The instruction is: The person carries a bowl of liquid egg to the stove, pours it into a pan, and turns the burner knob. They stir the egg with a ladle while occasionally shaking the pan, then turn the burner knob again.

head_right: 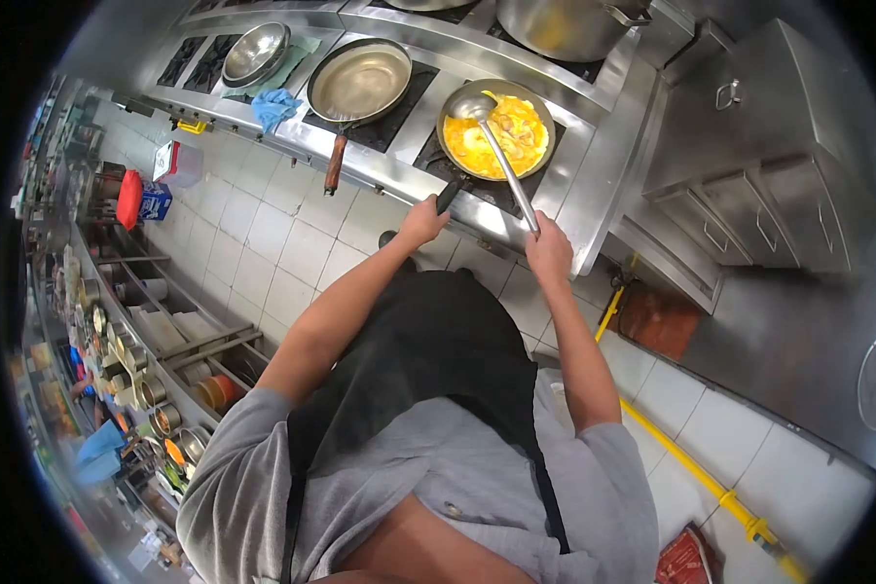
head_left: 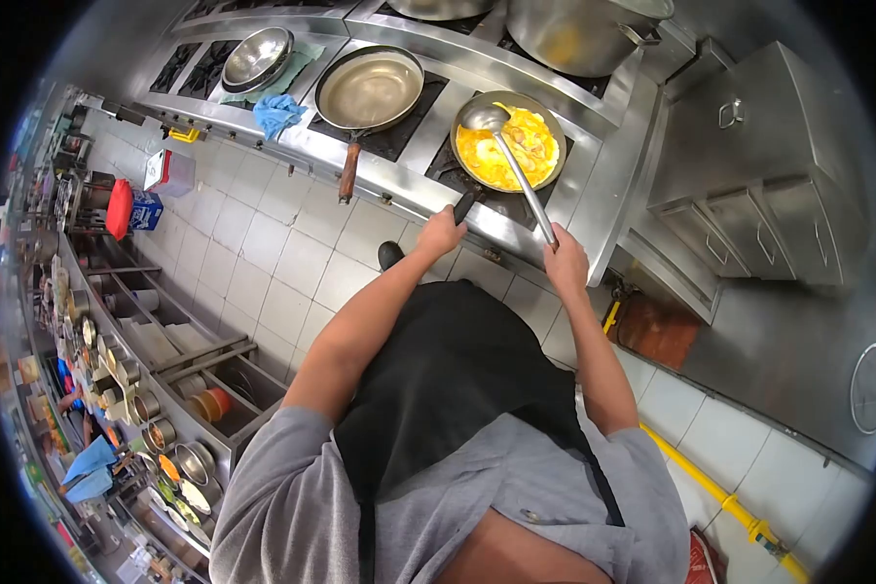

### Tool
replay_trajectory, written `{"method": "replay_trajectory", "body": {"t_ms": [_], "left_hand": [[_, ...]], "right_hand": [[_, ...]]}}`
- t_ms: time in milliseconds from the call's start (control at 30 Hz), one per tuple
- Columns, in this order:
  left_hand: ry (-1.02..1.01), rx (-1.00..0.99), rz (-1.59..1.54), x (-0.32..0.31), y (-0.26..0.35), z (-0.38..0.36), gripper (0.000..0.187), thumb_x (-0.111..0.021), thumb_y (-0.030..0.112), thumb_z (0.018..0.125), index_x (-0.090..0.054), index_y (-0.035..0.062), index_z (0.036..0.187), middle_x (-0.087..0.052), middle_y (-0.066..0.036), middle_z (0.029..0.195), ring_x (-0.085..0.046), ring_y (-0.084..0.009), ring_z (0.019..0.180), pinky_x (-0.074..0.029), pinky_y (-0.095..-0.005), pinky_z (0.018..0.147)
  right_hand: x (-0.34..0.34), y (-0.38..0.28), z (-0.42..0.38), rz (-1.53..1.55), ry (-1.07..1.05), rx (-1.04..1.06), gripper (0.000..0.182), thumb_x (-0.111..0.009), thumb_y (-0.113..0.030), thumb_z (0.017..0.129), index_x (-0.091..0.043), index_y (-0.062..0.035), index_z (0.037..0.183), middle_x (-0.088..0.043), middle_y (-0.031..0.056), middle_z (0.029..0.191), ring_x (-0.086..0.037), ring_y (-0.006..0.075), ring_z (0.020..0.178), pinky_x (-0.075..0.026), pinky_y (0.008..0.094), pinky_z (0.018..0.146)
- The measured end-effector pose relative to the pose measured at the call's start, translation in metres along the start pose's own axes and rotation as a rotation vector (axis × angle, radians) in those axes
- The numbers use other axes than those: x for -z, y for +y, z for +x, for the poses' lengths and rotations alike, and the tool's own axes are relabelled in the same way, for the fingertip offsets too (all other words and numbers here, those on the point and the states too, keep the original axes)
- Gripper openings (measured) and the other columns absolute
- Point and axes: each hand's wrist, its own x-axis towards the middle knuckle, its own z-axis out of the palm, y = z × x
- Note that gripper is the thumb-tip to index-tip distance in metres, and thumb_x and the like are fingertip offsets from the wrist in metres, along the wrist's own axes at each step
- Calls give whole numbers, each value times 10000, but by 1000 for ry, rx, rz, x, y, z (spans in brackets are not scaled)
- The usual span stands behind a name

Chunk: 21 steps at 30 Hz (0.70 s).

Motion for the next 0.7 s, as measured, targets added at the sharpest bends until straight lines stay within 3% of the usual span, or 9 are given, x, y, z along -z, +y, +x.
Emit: {"method": "replay_trajectory", "body": {"t_ms": [67, 133, 300, 533, 700], "left_hand": [[-1, -7, 5, 1, 0, 0, 390, -647, 304, 839, -543, -31, 1010, -652, -295, 915, -635, -454, 914, -502, -516, 808], [-66, 52, 14, 4, 2, 1, 423, -644, 307, 833, -538, 9, 1113, -656, -278, 1036, -636, -432, 987, -504, -512, 870], [-68, 59, 23, 9, 6, 0, 406, -636, 309, 838, -541, 17, 1104, -659, -271, 1031, -638, -427, 988, -505, -508, 871], [-75, 66, 61, 6, 4, 1, 426, -636, 339, 852, -533, 26, 1122, -663, -260, 1038, -641, -415, 994, -507, -501, 871], [-67, 61, 74, 9, 6, -1, 412, -630, 334, 851, -540, 29, 1113, -666, -255, 1034, -645, -405, 997, -508, -498, 872]], "right_hand": [[7, 10, -6, -59, 10, 41, 372, -592, -137, 823, -594, -129, 1195, -641, 117, 1001, -624, 350, 916, -508, 456, 773], [11, 28, -11, -116, 74, 131, 384, -586, -121, 817, -594, -145, 1201, -636, 91, 1007, -628, 325, 910, -511, 449, 758], [23, 39, -16, -103, 64, 143, 387, -586, -116, 814, -593, -147, 1199, -634, 93, 1003, -624, 335, 907, -508, 447, 759], [18, 7, -13, -21, 66, 116, 412, -592, -111, 803, -602, -133, 1214, -636, 112, 1020, -608, 354, 943, -493, 446, 787], [29, 35, -22, -142, 50, 155, 400, -593, -115, 804, -592, -150, 1202, -616, 100, 957, -615, 331, 907, -499, 447, 766]]}}
